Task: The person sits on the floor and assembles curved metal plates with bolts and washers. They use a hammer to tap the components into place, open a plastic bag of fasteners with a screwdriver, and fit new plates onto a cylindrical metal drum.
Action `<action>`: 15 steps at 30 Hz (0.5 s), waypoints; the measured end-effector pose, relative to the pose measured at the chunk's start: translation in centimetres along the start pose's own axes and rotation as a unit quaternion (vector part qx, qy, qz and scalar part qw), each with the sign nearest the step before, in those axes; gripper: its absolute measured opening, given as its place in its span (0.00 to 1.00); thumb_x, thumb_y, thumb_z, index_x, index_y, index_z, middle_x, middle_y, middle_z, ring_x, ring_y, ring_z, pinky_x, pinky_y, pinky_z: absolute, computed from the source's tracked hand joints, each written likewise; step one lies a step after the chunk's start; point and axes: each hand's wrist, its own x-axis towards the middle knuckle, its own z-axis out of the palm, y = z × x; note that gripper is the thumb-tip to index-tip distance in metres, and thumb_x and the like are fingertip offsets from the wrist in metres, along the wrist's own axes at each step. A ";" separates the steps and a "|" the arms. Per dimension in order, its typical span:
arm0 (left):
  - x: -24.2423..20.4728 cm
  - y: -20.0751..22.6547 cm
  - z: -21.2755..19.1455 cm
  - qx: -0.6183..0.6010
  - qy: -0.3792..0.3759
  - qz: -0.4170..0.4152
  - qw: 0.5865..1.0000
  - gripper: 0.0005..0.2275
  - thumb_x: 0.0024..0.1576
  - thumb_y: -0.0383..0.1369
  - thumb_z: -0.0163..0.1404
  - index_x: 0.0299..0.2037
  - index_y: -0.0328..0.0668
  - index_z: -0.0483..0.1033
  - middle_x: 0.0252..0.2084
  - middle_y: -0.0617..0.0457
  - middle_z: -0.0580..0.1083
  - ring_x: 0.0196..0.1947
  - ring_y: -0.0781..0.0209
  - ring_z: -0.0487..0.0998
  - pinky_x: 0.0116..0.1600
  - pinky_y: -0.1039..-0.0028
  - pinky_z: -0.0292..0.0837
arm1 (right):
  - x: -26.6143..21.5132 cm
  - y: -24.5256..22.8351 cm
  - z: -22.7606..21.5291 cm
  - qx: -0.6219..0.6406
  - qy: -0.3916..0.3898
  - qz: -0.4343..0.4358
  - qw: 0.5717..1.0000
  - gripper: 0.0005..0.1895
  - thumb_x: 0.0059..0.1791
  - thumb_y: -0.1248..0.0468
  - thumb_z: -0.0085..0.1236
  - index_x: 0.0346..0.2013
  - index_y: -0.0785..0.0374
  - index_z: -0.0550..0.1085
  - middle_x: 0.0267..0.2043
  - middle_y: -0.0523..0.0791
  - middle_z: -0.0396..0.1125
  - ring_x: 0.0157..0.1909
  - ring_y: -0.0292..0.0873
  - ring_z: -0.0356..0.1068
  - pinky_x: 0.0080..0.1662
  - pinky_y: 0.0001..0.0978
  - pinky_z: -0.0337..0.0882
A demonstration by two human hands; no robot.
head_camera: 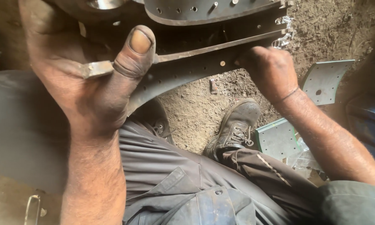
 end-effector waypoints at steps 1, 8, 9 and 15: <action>0.1 -0.1 0.0 0.000 0.000 -0.001 1.000 0.16 0.66 0.34 0.64 0.54 0.40 0.68 0.45 0.58 0.69 0.42 0.68 0.71 0.53 0.77 0.71 | 0.0 0.1 0.2 0.036 0.011 0.025 0.999 0.08 0.59 0.60 0.61 0.37 0.56 0.80 0.34 0.40 0.74 0.27 0.33 0.71 0.32 0.27 0.72; 0.4 -0.1 0.1 0.000 0.005 0.002 1.000 0.16 0.66 0.34 0.64 0.54 0.40 0.68 0.44 0.58 0.70 0.41 0.68 0.71 0.52 0.77 0.71 | -1.5 -4.7 -0.4 0.211 0.118 0.195 0.950 0.21 0.56 0.52 0.67 0.43 0.64 0.66 0.30 0.46 0.63 0.30 0.41 0.63 0.30 0.32 0.65; 0.5 -0.1 0.0 0.003 0.010 0.005 1.000 0.16 0.66 0.34 0.64 0.54 0.40 0.68 0.44 0.58 0.70 0.41 0.68 0.71 0.52 0.77 0.71 | -1.9 -5.3 0.0 0.365 0.113 0.284 0.879 0.20 0.56 0.54 0.65 0.42 0.62 0.63 0.30 0.44 0.61 0.30 0.39 0.60 0.30 0.29 0.62; 0.2 -0.1 -0.2 -0.001 0.005 0.001 1.000 0.16 0.66 0.33 0.64 0.53 0.40 0.68 0.43 0.58 0.70 0.40 0.68 0.71 0.51 0.77 0.71 | -2.5 -2.0 4.9 0.665 0.128 0.334 0.655 0.18 0.55 0.55 0.60 0.48 0.65 0.69 0.43 0.46 0.72 0.42 0.41 0.77 0.44 0.35 0.81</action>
